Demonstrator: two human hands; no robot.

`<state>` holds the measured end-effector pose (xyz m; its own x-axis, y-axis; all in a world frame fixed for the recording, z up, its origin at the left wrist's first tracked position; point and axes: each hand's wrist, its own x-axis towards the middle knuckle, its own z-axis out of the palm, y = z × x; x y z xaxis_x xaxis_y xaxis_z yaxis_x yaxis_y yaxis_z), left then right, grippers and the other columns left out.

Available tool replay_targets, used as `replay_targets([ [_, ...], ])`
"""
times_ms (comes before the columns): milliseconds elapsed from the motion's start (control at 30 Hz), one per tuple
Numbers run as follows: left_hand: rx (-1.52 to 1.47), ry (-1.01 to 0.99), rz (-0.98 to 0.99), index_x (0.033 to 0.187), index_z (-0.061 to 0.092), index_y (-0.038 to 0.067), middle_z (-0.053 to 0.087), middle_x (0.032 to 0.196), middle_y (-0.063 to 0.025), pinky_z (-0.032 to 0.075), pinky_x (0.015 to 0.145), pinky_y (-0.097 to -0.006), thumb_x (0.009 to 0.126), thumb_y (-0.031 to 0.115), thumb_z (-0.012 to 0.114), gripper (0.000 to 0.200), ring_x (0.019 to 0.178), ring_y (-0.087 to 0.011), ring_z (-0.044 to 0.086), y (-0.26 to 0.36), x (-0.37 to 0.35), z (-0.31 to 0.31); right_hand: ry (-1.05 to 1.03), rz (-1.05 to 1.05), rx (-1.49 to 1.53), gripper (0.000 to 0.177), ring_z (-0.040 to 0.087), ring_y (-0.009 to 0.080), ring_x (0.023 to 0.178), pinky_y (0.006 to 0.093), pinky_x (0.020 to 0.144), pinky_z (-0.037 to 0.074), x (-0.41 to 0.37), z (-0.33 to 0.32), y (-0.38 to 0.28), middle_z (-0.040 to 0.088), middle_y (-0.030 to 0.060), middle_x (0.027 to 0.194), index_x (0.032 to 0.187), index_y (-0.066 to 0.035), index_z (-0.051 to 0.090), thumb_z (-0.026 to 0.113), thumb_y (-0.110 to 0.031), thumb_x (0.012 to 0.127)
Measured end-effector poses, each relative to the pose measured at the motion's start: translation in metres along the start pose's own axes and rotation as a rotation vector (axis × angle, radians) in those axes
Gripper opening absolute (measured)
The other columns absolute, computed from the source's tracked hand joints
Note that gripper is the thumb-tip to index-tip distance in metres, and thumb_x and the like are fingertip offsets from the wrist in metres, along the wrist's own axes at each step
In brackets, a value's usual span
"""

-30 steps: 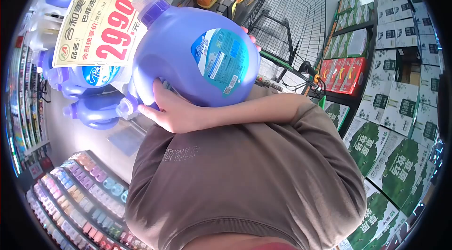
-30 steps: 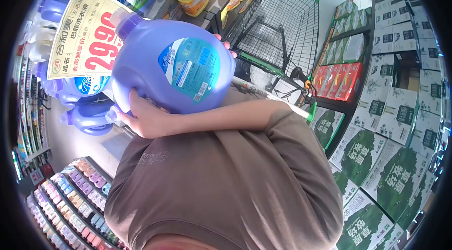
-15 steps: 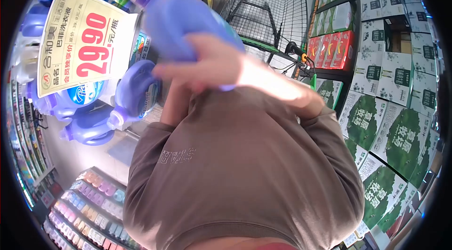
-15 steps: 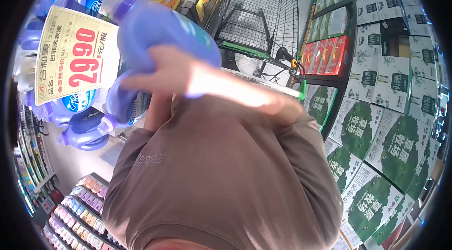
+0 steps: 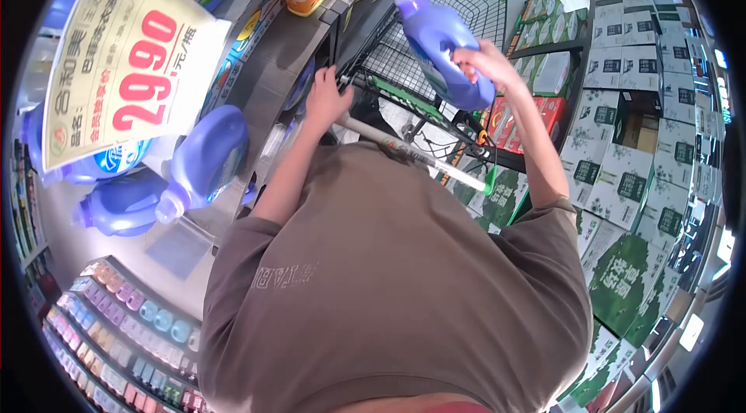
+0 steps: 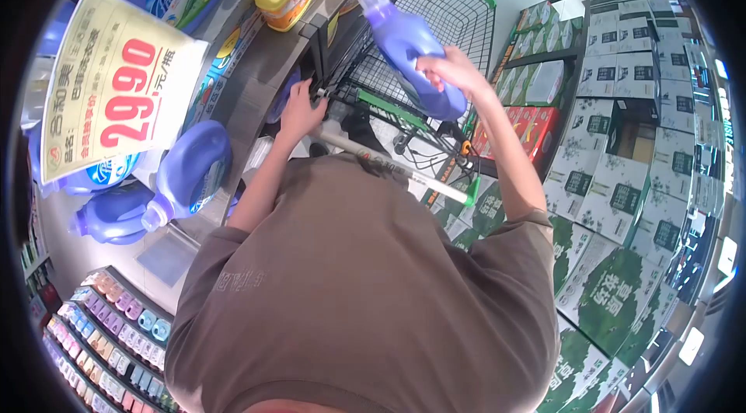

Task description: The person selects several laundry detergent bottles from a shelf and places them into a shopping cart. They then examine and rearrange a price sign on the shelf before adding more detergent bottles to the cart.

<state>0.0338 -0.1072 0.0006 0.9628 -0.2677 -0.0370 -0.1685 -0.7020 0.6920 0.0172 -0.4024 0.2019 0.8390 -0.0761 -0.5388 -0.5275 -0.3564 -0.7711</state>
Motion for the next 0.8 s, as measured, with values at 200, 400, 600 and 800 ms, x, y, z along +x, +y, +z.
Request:
replay_targets([
  [200,0.179,-0.206,-0.212,0.125,0.045,0.005,0.058,0.113,-0.0189,0.048,0.083,-0.0487,0.079,0.032,0.059,0.055,0.095,-0.0410,0.060,0.014,0.001,-0.006,-0.053,0.188,-0.227,0.017,0.054,0.0113,0.053,0.0251,0.053,0.043,0.095,-0.031,0.133,0.059,0.0040,0.060,0.069,-0.002,0.062,0.063,-0.019,0.068],
  [400,0.217,-0.186,-0.145,0.113,0.047,0.003,0.060,0.100,-0.0204,0.050,0.072,-0.0495,0.080,0.023,0.056,0.039,0.084,-0.0387,0.063,0.014,-0.003,-0.004,0.024,0.180,-0.536,0.034,0.065,0.0240,0.068,0.0333,0.067,0.051,0.177,-0.009,0.275,0.068,0.0127,0.073,0.083,-0.003,0.069,0.065,-0.027,0.060],
  [600,0.162,-0.209,-0.236,0.117,0.048,0.002,0.062,0.099,-0.0204,0.049,0.069,-0.0461,0.083,0.014,0.054,0.037,0.078,-0.0349,0.064,0.017,0.000,-0.005,0.056,0.023,-0.421,0.041,0.065,0.0340,0.080,0.0399,0.076,0.051,0.208,0.019,0.340,0.066,0.0205,0.084,0.098,-0.007,0.067,0.065,-0.026,0.063],
  [800,0.202,-0.247,-0.238,0.115,0.050,0.000,0.063,0.100,-0.0175,0.052,0.066,-0.0394,0.082,0.008,0.054,0.034,0.075,-0.0304,0.065,0.021,0.001,-0.004,0.159,-0.229,-0.487,0.045,0.060,0.0376,0.088,0.0477,0.081,0.046,0.255,0.075,0.392,0.065,0.0193,0.085,0.106,-0.012,0.066,0.062,-0.024,0.063],
])
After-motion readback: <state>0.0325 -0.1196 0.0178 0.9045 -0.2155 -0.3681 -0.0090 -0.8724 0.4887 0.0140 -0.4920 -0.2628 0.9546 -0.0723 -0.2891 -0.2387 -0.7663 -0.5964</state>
